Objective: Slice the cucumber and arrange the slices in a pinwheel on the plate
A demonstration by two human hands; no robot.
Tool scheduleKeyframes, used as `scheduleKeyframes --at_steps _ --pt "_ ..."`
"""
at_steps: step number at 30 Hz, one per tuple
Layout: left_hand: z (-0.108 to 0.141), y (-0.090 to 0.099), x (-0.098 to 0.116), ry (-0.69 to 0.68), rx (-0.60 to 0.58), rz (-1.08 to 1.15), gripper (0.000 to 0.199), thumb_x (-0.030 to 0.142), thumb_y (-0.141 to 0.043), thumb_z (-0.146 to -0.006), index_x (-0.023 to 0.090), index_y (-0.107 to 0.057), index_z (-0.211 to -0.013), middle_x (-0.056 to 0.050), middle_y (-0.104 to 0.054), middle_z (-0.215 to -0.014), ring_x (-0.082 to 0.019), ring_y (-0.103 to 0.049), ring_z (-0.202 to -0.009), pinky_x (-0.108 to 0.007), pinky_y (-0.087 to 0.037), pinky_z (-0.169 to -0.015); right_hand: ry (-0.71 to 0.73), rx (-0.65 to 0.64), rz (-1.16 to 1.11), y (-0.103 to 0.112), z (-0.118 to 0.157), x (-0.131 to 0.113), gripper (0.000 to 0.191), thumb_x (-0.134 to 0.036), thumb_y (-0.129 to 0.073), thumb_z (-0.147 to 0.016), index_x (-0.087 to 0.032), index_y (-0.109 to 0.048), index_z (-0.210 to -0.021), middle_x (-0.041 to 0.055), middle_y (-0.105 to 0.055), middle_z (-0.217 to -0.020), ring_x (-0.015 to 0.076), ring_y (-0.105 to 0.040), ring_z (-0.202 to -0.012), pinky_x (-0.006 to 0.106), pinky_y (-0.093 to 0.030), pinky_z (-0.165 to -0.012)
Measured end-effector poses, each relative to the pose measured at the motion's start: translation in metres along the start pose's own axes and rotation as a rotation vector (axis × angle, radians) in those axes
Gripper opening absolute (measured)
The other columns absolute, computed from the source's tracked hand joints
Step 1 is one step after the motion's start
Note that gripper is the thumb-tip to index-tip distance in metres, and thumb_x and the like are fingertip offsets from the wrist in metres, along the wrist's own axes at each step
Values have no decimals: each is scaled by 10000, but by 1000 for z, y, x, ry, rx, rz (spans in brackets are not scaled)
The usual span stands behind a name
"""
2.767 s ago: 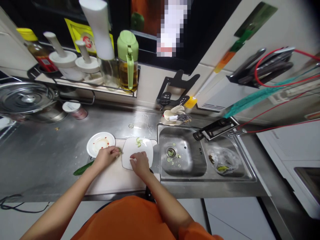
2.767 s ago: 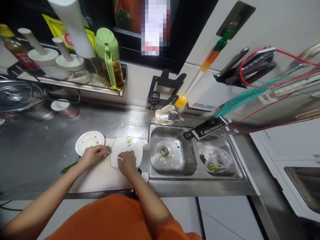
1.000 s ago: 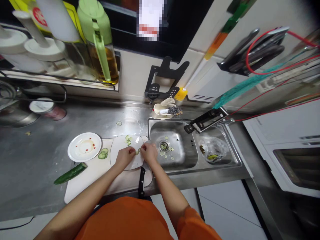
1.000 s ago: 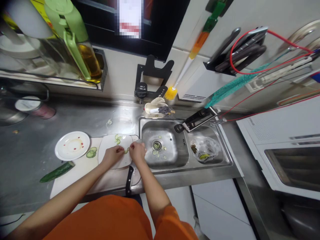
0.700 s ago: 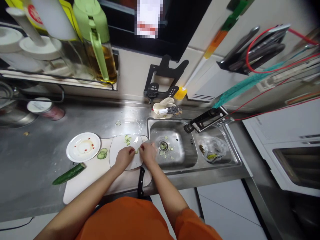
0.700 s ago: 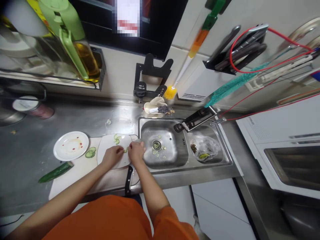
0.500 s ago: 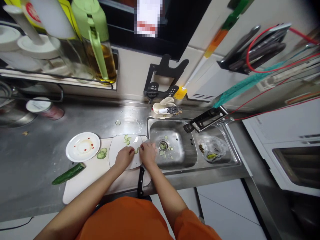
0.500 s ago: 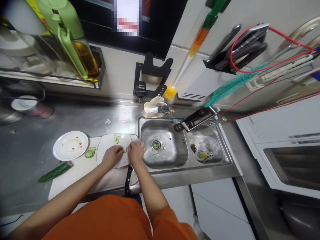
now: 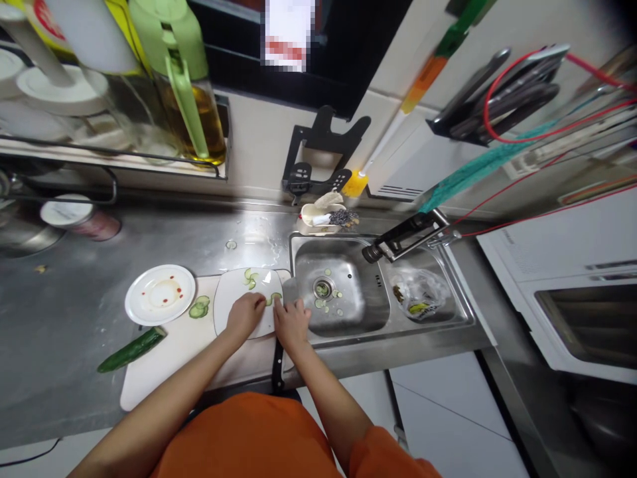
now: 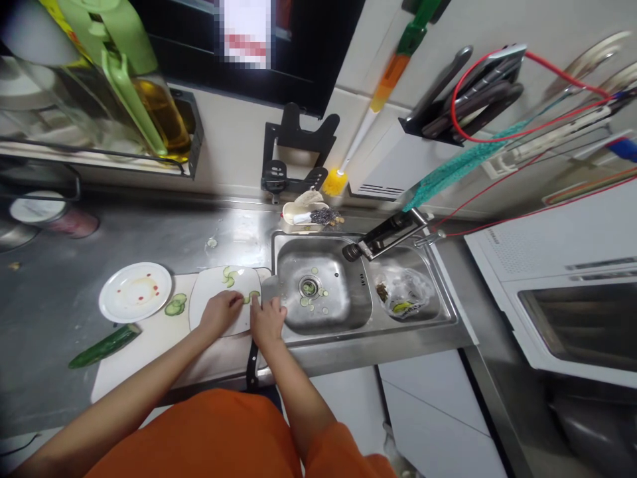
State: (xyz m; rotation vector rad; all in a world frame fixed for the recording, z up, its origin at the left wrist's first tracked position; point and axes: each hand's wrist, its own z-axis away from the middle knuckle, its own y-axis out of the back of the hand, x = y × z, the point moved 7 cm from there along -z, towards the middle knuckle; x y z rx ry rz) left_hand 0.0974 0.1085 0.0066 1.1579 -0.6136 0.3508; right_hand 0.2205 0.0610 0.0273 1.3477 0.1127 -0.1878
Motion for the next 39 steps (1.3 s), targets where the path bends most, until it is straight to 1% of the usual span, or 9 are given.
scheduleKeyframes --at_steps 13,18,24,27,29,33,35,37,39 --pt "-1 -2 0 6 22 -11 239 276 -445 -845 198 -670 -829 -69 -675 -856 -201 -594 -826 -293 -403 -738 -11 4 24 -2 -4 1 371 -309 -373 -958 -290 -497 -1307 114 -620 -929 291 -443 -988 386 -297 -745" --pt "0 0 0 10 35 -14 238 272 -446 -848 192 -669 -826 -65 -674 -862 -193 -596 -824 -289 -408 -740 6 39 49 1 -4 -1 373 -313 -413 -948 -283 -490 -1312 107 -618 -909 273 -454 -969 364 -294 -737" --pt "0 2 3 -8 53 0 227 268 -466 -841 188 -678 -832 -64 -678 -865 -194 -602 -839 -293 -425 -763 15 88 59 6 -3 -1 353 -335 -440 -940 -283 -527 -1278 102 -622 -872 266 -462 -938 345 -287 -716" --pt "7 15 0 -30 118 21 241 288 -470 -847 182 -685 -874 -70 -681 -907 -193 -601 -867 -289 -433 -788 11 106 42 9 -2 1 347 -349 -452 -935 -288 -548 -1263 101 -621 -863 268 -462 -936 342 -284 -708" --pt "16 32 -11 -28 203 21 271 314 -466 -854 176 -687 -926 -75 -673 -939 -192 -595 -878 -289 -435 -810 6 114 29 10 0 2 343 -348 -461 -933 -289 -558 -1256 98 -619 -853 267 -460 -936 340 -283 -703" --pt "40 75 -49 7 370 -94 325 352 -450 -855 181 -699 -972 -92 -632 -956 -216 -553 -905 -322 -420 -857 11 140 7 11 5 0 316 -320 -475 -928 -284 -591 -1219 93 -615 -834 264 -452 -937 339 -279 -692" --pt "49 93 -72 80 426 -218 331 371 -462 -839 191 -711 -960 -105 -602 -952 -243 -520 -915 -358 -408 -859 26 155 -8 12 7 -4 303 -305 -484 -922 -281 -606 -1199 91 -612 -826 261 -447 -934 339 -277 -687" --pt "54 101 -86 110 399 -321 332 385 -480 -817 190 -718 -944 -114 -581 -950 -254 -494 -900 -373 -400 -844 41 169 -24 13 9 -9 294 -295 -492 -917 -278 -615 -1184 91 -610 -826 256 -442 -924 337 -275 -681" --pt "55 102 -93 124 361 -390 335 393 -476 -812 186 -725 -899 -116 -569 -936 -255 -475 -879 -370 -395 -817 54 182 -33 15 11 -14 286 -290 -488 -917 -271 -624 -1168 92 -608 -821 252 -437 -913 336 -271 -677"
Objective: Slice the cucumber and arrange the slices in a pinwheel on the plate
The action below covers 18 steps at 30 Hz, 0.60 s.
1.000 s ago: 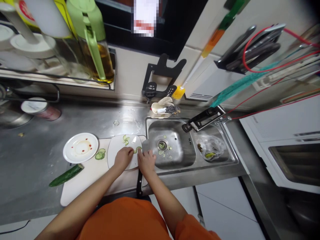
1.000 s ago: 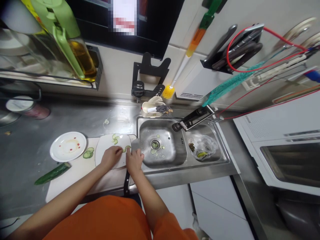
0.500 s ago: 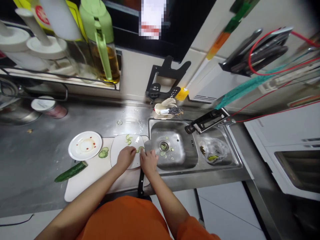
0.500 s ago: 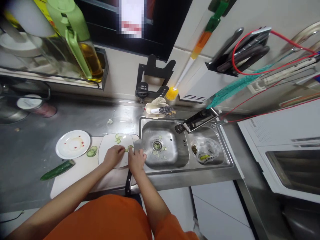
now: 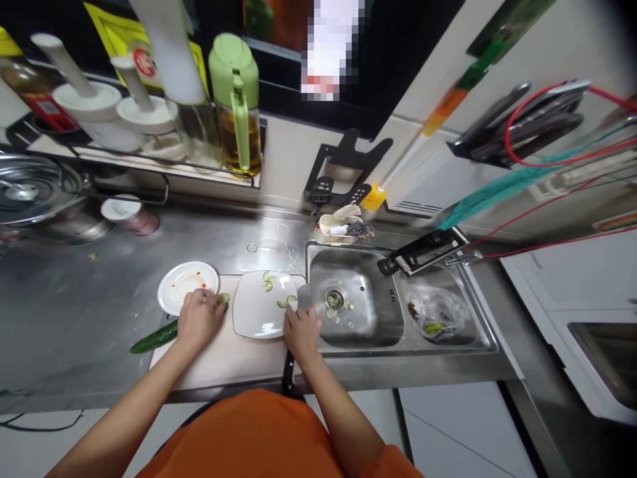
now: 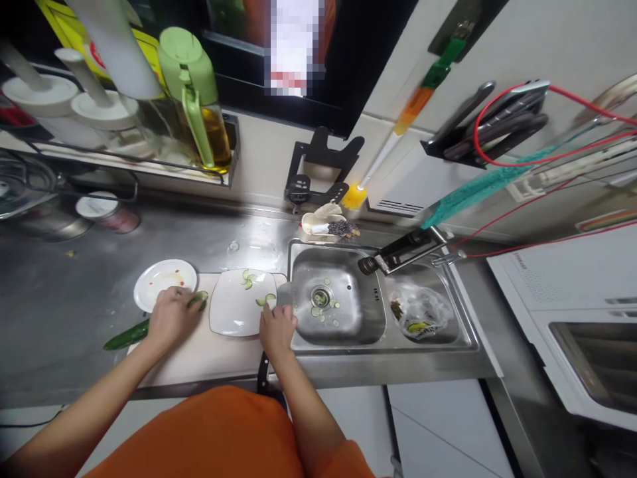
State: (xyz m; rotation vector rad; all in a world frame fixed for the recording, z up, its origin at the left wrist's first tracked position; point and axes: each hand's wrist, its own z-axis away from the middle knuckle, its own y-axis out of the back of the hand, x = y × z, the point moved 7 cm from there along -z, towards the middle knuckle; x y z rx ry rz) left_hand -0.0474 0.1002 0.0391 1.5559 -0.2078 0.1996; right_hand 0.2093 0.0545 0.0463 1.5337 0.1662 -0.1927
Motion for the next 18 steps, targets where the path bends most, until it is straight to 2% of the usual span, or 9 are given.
scheduleKeyframes --at_steps 8,14,18 --pt "-2 -13 12 -38 -60 -129 361 377 -435 -822 145 -710 -783 -129 -572 -924 -258 -465 -852 -351 -381 -765 31 -16 -5 1 4 -13 225 -270 -483 -910 -238 -665 -1037 87 -596 -812 238 -429 -905 331 -249 -673" --pt "-9 -14 10 -32 -21 -146 373 327 -396 -836 129 -709 -793 -138 -585 -840 -265 -473 -827 -356 -372 -755 33 -57 -10 -2 9 -17 188 -282 -486 -909 -233 -665 -939 77 -605 -823 238 -428 -912 323 -233 -671" --pt "-9 -15 13 -82 -31 -107 356 291 -390 -836 146 -697 -730 -126 -597 -812 -255 -489 -822 -364 -372 -783 31 -101 -21 -2 9 -20 182 -289 -485 -914 -245 -661 -918 66 -617 -837 241 -429 -931 319 -235 -679"
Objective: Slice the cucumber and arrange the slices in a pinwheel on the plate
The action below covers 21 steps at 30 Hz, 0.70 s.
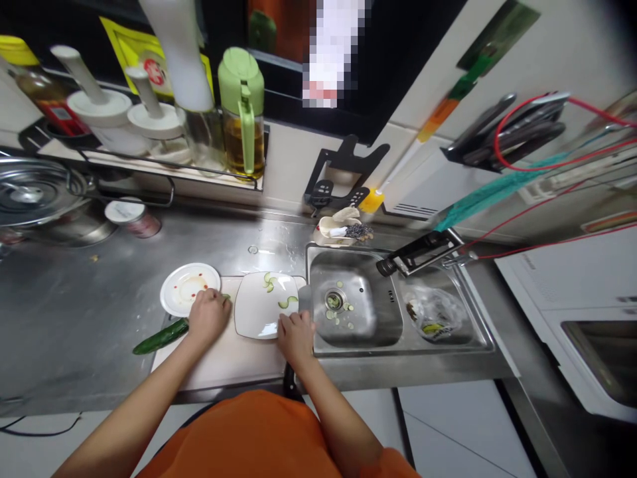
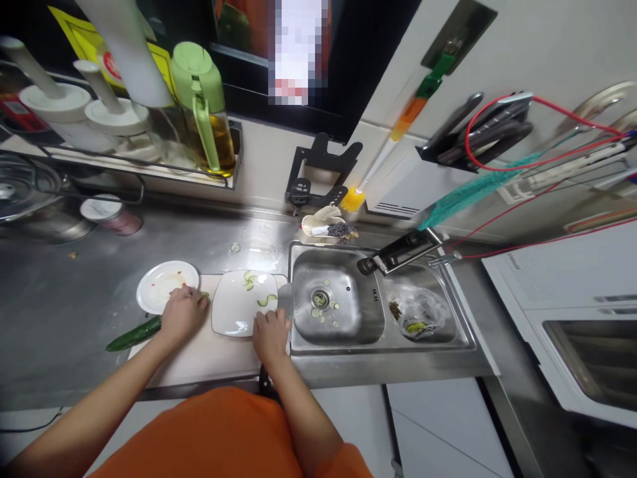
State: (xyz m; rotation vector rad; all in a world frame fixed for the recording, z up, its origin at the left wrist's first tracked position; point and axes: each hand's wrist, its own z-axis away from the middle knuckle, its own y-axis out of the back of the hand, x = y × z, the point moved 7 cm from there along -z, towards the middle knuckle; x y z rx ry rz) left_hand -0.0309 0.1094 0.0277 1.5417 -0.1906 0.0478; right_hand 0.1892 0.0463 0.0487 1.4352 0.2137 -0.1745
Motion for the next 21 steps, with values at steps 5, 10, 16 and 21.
scheduleKeyframes --at_steps 5,10,16,21 --pt "1 11 -11 48 42 170 344 306 -405 -826 154 -699 -730 -119 -619 -840 -245 -515 -844 -377 -394 -840 -11 -25 -9 3 -2 -2 164 -282 -504 -907 -262 -667 -913 53 -632 -849 239 -437 -954 312 -257 -685" --pt "5 27 -29 222 57 576 276 374 -493 -751 194 -697 -703 -55 -666 -844 -214 -577 -886 -324 -427 -845 36 11 -116 4 -6 -8 163 -239 -531 -880 -264 -676 -951 49 -641 -860 236 -464 -949 304 -315 -685" --pt "23 5 0 615 -337 1310 246 392 -648 -667 155 -609 -614 22 -556 -537 -87 -465 -494 -208 -364 -486 234 157 -364 17 -14 -33 276 -202 -595 -797 -219 -626 -1071 61 -640 -1016 221 -494 -985 360 -384 -858" --pt "37 -3 44 867 -560 1743 116 187 -653 -700 122 -568 -655 -8 -559 -567 -55 -480 -472 -156 -369 -429 349 248 -459 26 -15 -43 293 -226 -554 -823 -204 -593 -1112 88 -612 -1139 213 -506 -1067 411 -348 -954"
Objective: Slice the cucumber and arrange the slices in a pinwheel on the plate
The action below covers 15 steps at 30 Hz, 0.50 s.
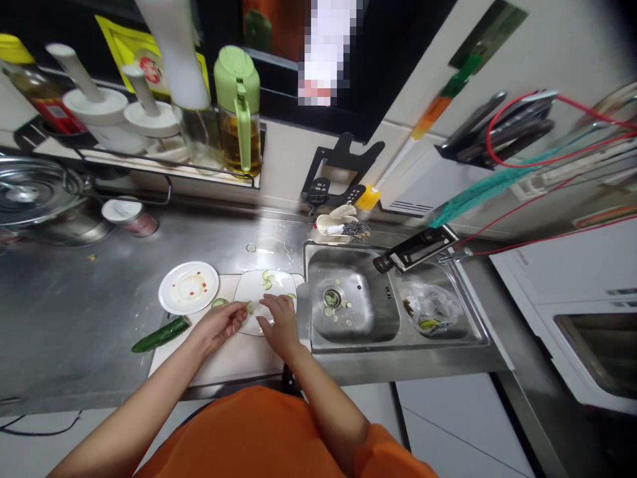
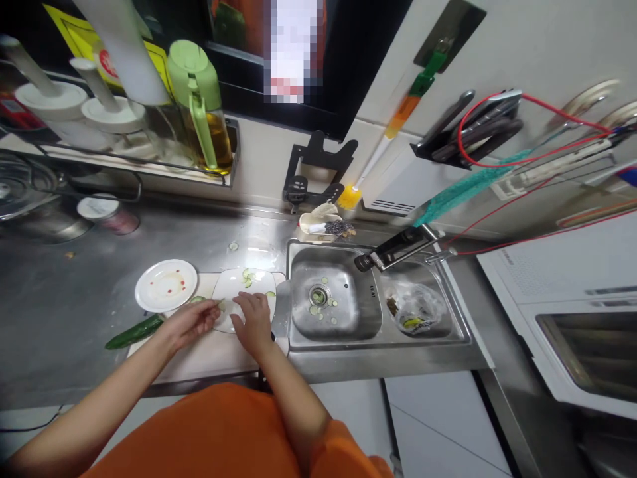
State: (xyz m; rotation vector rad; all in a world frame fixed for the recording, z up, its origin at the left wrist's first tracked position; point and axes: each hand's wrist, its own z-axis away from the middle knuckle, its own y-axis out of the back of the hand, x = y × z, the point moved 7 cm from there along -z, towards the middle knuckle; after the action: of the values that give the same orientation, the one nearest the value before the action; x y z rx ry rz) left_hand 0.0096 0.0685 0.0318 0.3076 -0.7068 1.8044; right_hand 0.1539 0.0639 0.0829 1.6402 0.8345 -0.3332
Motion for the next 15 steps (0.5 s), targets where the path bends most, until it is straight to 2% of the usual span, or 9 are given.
scheduleKeyframes --at_steps 2,5,10,15 --pt "2 -9 -6 87 -22 96 92 121 -604 -737 125 -553 -660 -12 -550 -568 -60 -511 -497 -148 -407 -451 14 26 -14 1 2 2 271 -231 -555 -828 -204 -601 -1094 85 -617 -1144 208 -504 -1077 407 -351 -961" --pt "3 -16 -12 186 -59 167 179 100 -552 -781 147 -498 -617 8 -492 -530 -71 -528 -510 -150 -427 -453 39 73 -34 2 6 5 248 -247 -576 -830 -194 -619 -1068 81 -633 -1135 202 -506 -1068 389 -367 -954" --pt "4 -22 -19 283 -134 158 227 150 -548 -807 156 -453 -601 10 -478 -549 -64 -507 -486 -137 -357 -378 22 68 -42 3 8 8 151 -233 -538 -879 -217 -661 -964 55 -680 -1043 176 -553 -989 374 -387 -926" --pt "7 -24 -25 352 -72 202 167 170 -517 -843 127 -522 -681 -26 -568 -647 -47 -512 -491 -121 -351 -375 -8 25 -102 6 5 6 152 -231 -507 -901 -218 -659 -892 29 -703 -903 148 -595 -882 346 -405 -897"
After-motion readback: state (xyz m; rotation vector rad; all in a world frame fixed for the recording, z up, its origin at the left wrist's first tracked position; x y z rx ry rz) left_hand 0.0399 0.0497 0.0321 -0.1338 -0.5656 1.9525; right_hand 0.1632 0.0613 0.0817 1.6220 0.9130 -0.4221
